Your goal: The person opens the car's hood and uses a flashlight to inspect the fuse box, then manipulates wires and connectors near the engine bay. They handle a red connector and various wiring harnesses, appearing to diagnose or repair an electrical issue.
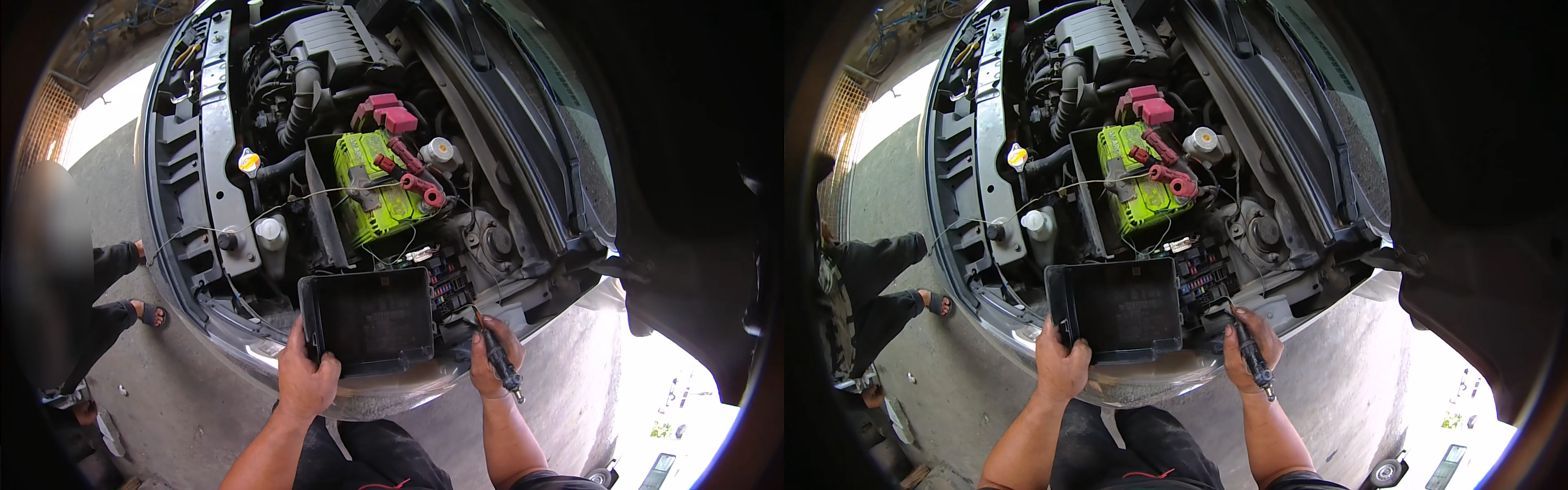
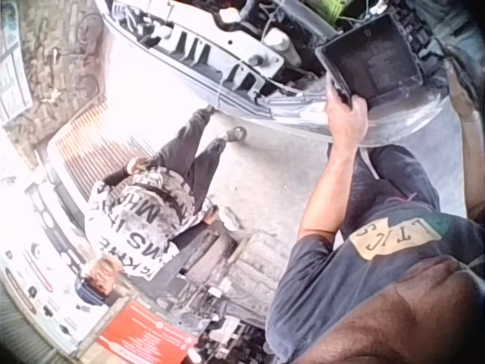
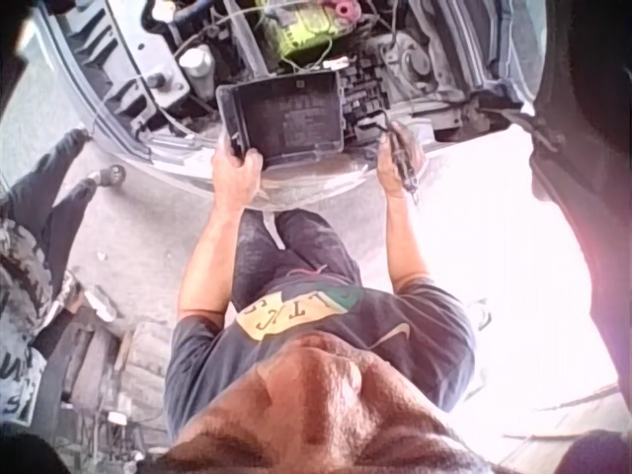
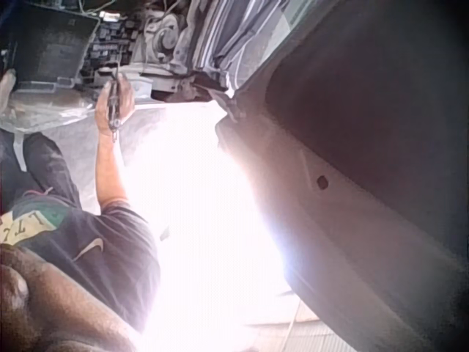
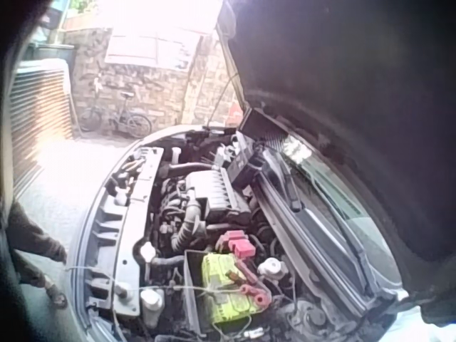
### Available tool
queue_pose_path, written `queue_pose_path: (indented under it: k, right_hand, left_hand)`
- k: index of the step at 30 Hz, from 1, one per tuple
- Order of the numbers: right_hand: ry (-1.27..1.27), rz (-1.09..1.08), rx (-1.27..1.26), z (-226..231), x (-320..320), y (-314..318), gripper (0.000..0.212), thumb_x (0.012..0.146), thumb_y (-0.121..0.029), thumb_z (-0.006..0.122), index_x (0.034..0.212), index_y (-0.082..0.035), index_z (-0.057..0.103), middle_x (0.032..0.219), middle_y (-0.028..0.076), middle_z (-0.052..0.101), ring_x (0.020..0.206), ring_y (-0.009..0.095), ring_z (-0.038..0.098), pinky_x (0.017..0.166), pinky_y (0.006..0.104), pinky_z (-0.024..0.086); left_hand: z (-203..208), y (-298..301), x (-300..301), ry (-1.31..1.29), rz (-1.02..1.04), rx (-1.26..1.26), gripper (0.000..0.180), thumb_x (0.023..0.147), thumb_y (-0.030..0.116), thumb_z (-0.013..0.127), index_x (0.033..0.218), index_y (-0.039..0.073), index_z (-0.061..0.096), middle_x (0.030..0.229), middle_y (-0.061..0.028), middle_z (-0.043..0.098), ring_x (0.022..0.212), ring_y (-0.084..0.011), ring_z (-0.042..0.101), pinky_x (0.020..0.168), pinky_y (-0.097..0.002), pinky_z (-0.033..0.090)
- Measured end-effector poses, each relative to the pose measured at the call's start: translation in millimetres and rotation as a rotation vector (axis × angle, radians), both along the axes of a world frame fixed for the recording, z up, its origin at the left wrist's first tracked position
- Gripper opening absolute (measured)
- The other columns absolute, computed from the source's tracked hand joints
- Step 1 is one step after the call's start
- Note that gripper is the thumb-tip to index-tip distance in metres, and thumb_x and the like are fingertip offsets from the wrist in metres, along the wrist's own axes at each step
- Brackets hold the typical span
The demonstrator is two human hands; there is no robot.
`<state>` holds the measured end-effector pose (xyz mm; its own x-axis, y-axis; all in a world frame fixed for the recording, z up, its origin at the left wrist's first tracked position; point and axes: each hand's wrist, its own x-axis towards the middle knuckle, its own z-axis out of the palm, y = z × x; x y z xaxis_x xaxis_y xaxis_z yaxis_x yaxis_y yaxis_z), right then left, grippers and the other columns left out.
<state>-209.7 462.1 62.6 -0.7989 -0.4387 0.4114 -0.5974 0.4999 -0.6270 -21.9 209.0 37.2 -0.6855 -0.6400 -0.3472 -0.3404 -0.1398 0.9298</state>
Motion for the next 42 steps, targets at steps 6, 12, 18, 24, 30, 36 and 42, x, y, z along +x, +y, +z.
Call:
queue_pose_path:
  k: [6, 12, 18, 24, 30, 36, 42]
  right_hand:
    - [-0.001, 0.028, -0.004, -1.6, 0.5, -0.9, 0.029, 0.087, -0.008, 0.08, 0.114, 0.001, 0.074, 0.106, 0.02, 0.08, 0.092, 0.035, 0.08, 0.085, 0.0388, 0.063]
    - [0.042, 0.043, 0.007, -2.4, -4.8, -5.5, 0.028, 0.086, -0.007, 0.08, 0.112, 0.001, 0.074, 0.105, 0.02, 0.08, 0.091, 0.035, 0.08, 0.084, 0.0394, 0.063]
    - [0.03, 0.042, -0.007, -4.4, -3.6, -6.9, 0.027, 0.087, -0.007, 0.08, 0.112, 0.001, 0.074, 0.104, 0.02, 0.08, 0.09, 0.035, 0.08, 0.083, 0.0386, 0.063]
    - [0.049, 0.051, 0.0, -3.9, -4.3, -8.1, 0.027, 0.087, -0.007, 0.08, 0.111, 0.001, 0.074, 0.103, 0.019, 0.08, 0.088, 0.034, 0.079, 0.081, 0.038, 0.062]
    - [0.042, 0.046, -0.011, -4.4, -3.8, -5.7, 0.027, 0.086, -0.008, 0.08, 0.111, 0.001, 0.074, 0.103, 0.019, 0.079, 0.087, 0.034, 0.079, 0.08, 0.0383, 0.062]
    - [0.036, 0.045, -0.009, -5.2, -3.1, -5.3, 0.026, 0.087, -0.009, 0.08, 0.111, 0.0, 0.074, 0.103, 0.018, 0.08, 0.088, 0.034, 0.079, 0.08, 0.0387, 0.062]
    - [0.035, 0.05, -0.005, -4.2, -2.4, -5.9, 0.026, 0.087, -0.009, 0.079, 0.111, 0.0, 0.074, 0.102, 0.018, 0.08, 0.087, 0.034, 0.079, 0.081, 0.0387, 0.062]
  left_hand:
    - [-2.2, 1.3, -0.4, 0.038, 0.025, 0.016, 0.066, 0.084, -0.004, 0.056, 0.149, -0.009, 0.051, 0.115, -0.0225, 0.077, 0.107, -0.0298, 0.078, 0.099, -0.039, 0.059]
    - [-4.2, -2.0, -4.8, 0.018, 0.02, 0.022, 0.067, 0.083, -0.004, 0.056, 0.15, -0.008, 0.051, 0.115, -0.0228, 0.077, 0.106, -0.0298, 0.078, 0.099, -0.0387, 0.059]
    - [-1.1, -2.5, -4.5, -0.004, 0.016, 0.01, 0.067, 0.083, -0.004, 0.056, 0.15, -0.009, 0.051, 0.115, -0.0232, 0.077, 0.107, -0.0303, 0.078, 0.099, -0.0389, 0.059]
    - [-6.1, -2.3, -2.9, 0.028, 0.017, -0.032, 0.068, 0.082, -0.003, 0.057, 0.15, -0.009, 0.051, 0.114, -0.0245, 0.077, 0.104, -0.0317, 0.079, 0.098, -0.0393, 0.059]
    - [-7.6, -0.5, -4.0, 0.028, 0.025, -0.032, 0.068, 0.082, -0.002, 0.058, 0.149, -0.009, 0.052, 0.113, -0.0247, 0.077, 0.104, -0.0325, 0.079, 0.098, -0.04, 0.059]
    - [-1.5, -2.4, -5.6, 0.005, 0.016, -0.037, 0.068, 0.082, -0.002, 0.058, 0.15, -0.008, 0.052, 0.115, -0.0247, 0.078, 0.105, -0.0323, 0.079, 0.098, -0.04, 0.059]
    - [-7.9, 0.1, -3.2, 0.007, 0.039, 0.012, 0.068, 0.083, -0.002, 0.058, 0.151, -0.008, 0.051, 0.116, -0.024, 0.078, 0.107, -0.0323, 0.079, 0.099, -0.0398, 0.059]
